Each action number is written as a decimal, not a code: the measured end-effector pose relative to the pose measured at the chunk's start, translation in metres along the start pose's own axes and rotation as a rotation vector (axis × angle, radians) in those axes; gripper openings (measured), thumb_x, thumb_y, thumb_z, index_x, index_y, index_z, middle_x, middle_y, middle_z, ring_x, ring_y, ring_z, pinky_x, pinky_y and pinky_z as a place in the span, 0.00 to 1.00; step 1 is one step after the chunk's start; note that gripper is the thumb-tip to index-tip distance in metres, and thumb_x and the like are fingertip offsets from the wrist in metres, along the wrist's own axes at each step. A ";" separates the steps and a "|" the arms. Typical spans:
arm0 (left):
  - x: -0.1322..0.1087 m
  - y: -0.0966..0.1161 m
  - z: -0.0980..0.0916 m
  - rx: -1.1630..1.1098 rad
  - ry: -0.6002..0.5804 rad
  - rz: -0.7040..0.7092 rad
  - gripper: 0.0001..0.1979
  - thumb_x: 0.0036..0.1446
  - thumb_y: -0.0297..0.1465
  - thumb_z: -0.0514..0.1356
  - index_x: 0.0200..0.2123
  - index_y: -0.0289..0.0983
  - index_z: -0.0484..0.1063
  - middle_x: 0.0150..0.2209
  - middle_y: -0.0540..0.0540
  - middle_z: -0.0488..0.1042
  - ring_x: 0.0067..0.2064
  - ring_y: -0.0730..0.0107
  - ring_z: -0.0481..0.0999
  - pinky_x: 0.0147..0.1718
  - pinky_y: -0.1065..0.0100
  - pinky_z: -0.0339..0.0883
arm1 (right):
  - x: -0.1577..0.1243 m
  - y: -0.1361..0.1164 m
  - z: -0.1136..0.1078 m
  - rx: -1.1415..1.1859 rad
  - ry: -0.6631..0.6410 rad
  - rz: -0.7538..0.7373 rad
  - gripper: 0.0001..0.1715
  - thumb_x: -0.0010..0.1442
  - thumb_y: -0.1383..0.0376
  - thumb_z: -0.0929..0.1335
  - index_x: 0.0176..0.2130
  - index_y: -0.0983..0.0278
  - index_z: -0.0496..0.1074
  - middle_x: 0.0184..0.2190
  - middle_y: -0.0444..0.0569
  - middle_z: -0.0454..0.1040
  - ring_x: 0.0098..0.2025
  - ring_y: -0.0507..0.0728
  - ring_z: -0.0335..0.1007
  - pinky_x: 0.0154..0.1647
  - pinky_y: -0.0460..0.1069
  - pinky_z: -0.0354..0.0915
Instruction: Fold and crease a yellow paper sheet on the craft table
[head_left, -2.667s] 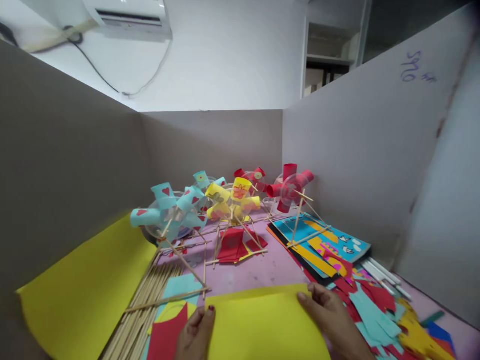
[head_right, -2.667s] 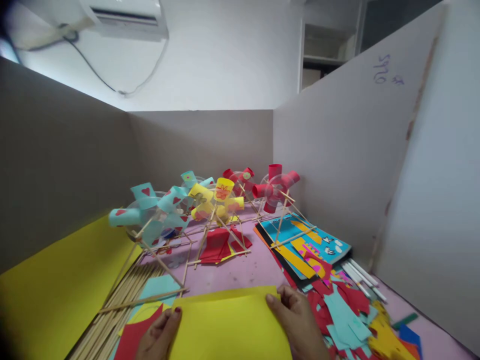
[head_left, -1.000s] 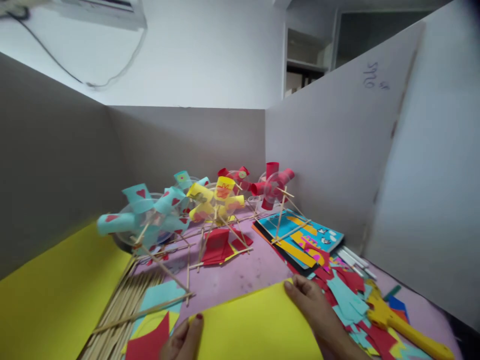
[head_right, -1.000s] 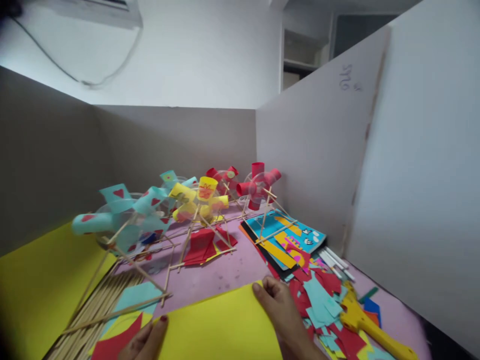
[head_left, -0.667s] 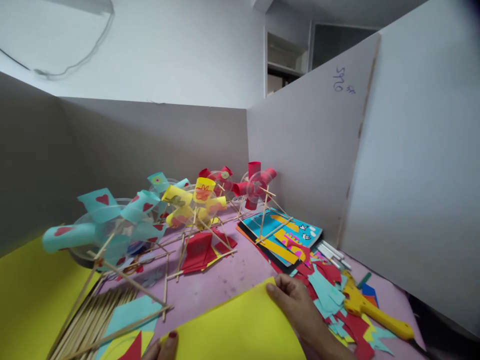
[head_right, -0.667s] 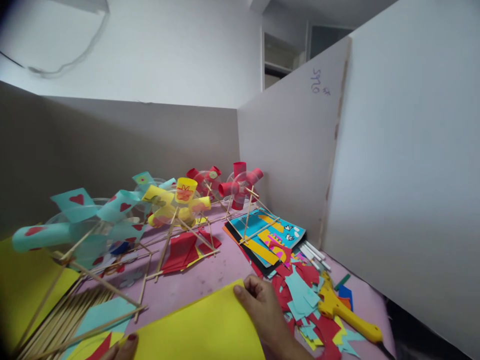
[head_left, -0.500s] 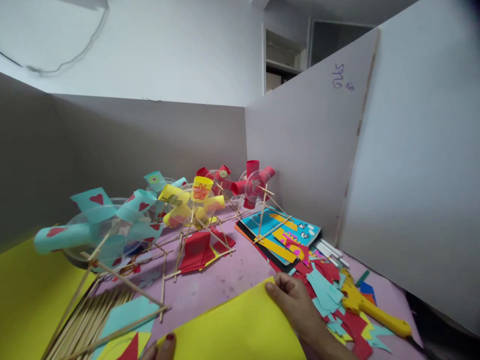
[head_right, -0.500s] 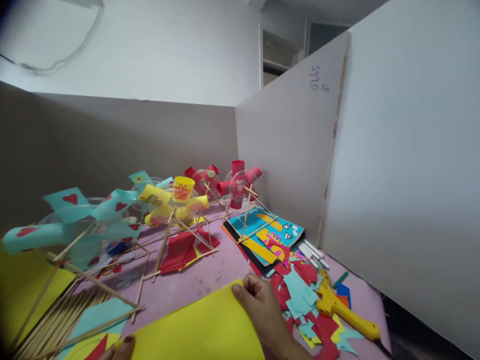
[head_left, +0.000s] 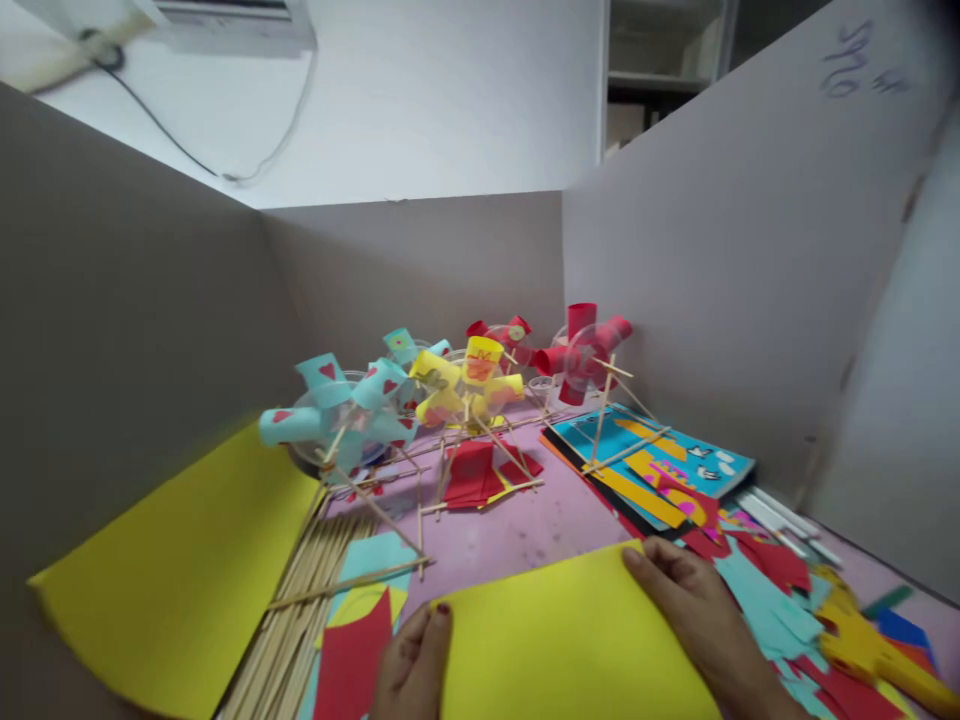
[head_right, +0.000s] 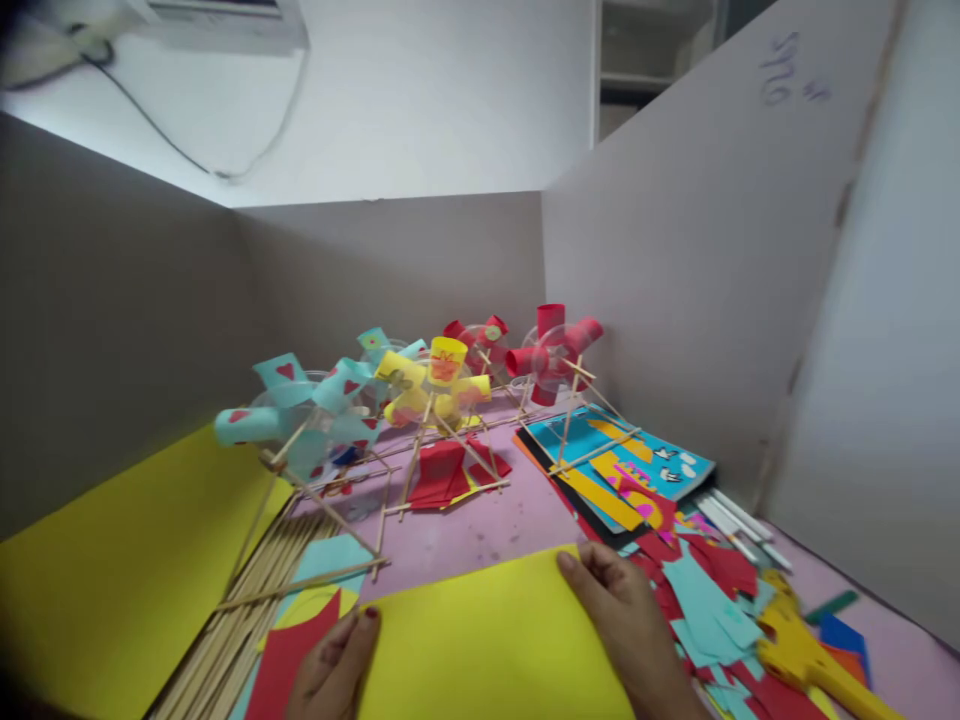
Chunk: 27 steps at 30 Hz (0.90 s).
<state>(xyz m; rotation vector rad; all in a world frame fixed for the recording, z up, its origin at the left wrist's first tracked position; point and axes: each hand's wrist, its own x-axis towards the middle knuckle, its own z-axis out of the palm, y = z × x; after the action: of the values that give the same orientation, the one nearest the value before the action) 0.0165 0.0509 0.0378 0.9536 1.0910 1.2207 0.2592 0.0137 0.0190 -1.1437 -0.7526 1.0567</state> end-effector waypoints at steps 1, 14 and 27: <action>-0.001 -0.001 0.001 -0.044 -0.009 -0.009 0.14 0.42 0.41 0.66 0.27 0.37 0.72 0.25 0.47 0.78 0.31 0.60 0.76 0.28 0.68 0.67 | 0.000 0.000 -0.001 -0.001 -0.004 0.016 0.21 0.46 0.50 0.72 0.22 0.64 0.66 0.16 0.38 0.65 0.18 0.48 0.58 0.19 0.44 0.54; -0.007 0.003 0.003 -0.168 0.001 -0.037 0.14 0.40 0.41 0.67 0.24 0.38 0.69 0.23 0.49 0.75 0.30 0.61 0.76 0.29 0.66 0.67 | -0.001 0.011 -0.004 0.053 -0.011 0.131 0.19 0.46 0.50 0.72 0.24 0.63 0.69 0.17 0.40 0.71 0.19 0.52 0.64 0.19 0.45 0.59; -0.002 0.008 -0.006 0.032 0.119 -0.019 0.18 0.33 0.44 0.69 0.25 0.40 0.71 0.23 0.51 0.77 0.31 0.60 0.76 0.27 0.69 0.68 | -0.001 0.005 0.001 -0.013 0.003 -0.027 0.21 0.48 0.51 0.72 0.22 0.63 0.65 0.17 0.38 0.65 0.18 0.49 0.58 0.19 0.44 0.54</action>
<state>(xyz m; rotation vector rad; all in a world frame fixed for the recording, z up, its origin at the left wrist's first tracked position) 0.0087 0.0494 0.0441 0.9021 1.2142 1.2607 0.2566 0.0137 0.0145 -1.1427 -0.7714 1.0281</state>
